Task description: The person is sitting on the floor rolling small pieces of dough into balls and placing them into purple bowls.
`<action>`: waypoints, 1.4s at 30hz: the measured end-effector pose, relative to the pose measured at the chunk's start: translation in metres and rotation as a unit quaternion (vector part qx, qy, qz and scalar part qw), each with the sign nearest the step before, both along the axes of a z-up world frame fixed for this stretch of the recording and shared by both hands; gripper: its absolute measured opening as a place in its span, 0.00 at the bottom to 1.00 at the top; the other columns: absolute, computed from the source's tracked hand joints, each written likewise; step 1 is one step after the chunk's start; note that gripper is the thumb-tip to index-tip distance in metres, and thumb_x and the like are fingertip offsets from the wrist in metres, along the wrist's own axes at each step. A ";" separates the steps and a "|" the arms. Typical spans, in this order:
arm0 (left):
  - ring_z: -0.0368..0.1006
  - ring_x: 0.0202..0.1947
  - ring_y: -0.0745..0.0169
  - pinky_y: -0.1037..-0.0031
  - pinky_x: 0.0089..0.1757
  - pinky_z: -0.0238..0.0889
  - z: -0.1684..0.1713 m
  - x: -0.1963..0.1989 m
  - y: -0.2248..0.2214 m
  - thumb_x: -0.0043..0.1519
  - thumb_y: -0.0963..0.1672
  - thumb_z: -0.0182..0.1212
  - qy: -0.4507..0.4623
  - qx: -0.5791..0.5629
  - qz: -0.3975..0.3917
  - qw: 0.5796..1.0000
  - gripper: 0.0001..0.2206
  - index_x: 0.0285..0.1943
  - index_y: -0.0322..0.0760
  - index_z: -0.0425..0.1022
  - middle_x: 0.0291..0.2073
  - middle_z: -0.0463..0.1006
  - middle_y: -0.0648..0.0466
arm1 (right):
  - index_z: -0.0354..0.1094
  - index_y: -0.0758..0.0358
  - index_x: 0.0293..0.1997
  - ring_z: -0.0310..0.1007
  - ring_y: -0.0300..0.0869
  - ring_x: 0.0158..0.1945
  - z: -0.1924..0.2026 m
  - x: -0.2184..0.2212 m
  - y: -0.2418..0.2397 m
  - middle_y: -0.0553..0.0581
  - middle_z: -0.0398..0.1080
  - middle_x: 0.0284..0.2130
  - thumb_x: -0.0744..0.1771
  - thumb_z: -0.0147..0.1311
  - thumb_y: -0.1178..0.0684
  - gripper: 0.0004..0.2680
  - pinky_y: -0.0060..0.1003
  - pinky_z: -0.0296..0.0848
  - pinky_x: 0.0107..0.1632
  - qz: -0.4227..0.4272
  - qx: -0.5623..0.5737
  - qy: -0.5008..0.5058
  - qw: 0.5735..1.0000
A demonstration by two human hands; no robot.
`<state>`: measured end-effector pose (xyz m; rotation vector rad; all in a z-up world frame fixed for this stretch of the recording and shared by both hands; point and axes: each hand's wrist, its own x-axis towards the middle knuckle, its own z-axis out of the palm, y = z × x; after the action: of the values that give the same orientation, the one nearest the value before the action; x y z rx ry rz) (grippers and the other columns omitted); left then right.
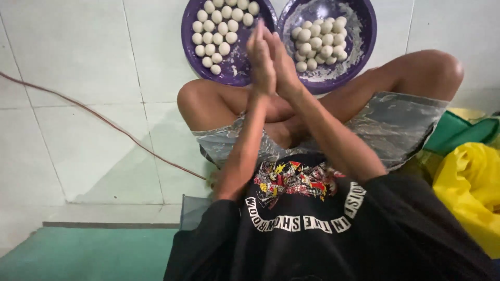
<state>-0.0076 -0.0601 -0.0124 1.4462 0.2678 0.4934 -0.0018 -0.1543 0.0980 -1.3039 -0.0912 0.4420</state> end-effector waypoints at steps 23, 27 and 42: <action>0.58 0.76 0.43 0.57 0.72 0.54 0.062 -0.039 -0.105 0.73 0.44 0.41 0.040 0.150 -0.234 0.960 0.24 0.79 0.38 0.47 0.75 0.60 0.42 | 0.67 0.70 0.57 0.61 0.52 0.62 -0.076 0.066 -0.124 0.66 0.66 0.56 0.69 0.48 0.36 0.22 0.51 0.54 0.68 -0.285 0.256 -0.001 0.924; 0.75 0.51 0.56 0.63 0.53 0.60 0.056 -0.020 -0.087 0.63 0.49 0.62 0.118 0.390 -0.153 0.900 0.20 0.64 0.47 0.67 0.55 0.78 0.58 | 0.68 0.67 0.55 0.65 0.53 0.60 -0.074 0.063 -0.151 0.63 0.68 0.53 0.69 0.46 0.36 0.21 0.50 0.64 0.63 -0.278 0.250 -0.027 0.927; 0.70 0.44 0.58 0.63 0.47 0.59 0.058 -0.003 -0.106 0.53 0.42 0.74 0.097 0.566 -0.131 0.808 0.24 0.60 0.46 0.75 0.47 0.78 0.59 | 0.72 0.59 0.41 0.66 0.41 0.47 -0.038 0.050 -0.152 0.54 0.73 0.41 0.67 0.47 0.40 0.14 0.38 0.63 0.50 -0.293 0.185 0.045 0.937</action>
<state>-0.0108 -0.1663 0.0458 2.6730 -0.1222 0.2517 0.0482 -0.3065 0.0598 -0.8791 0.2760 -0.0322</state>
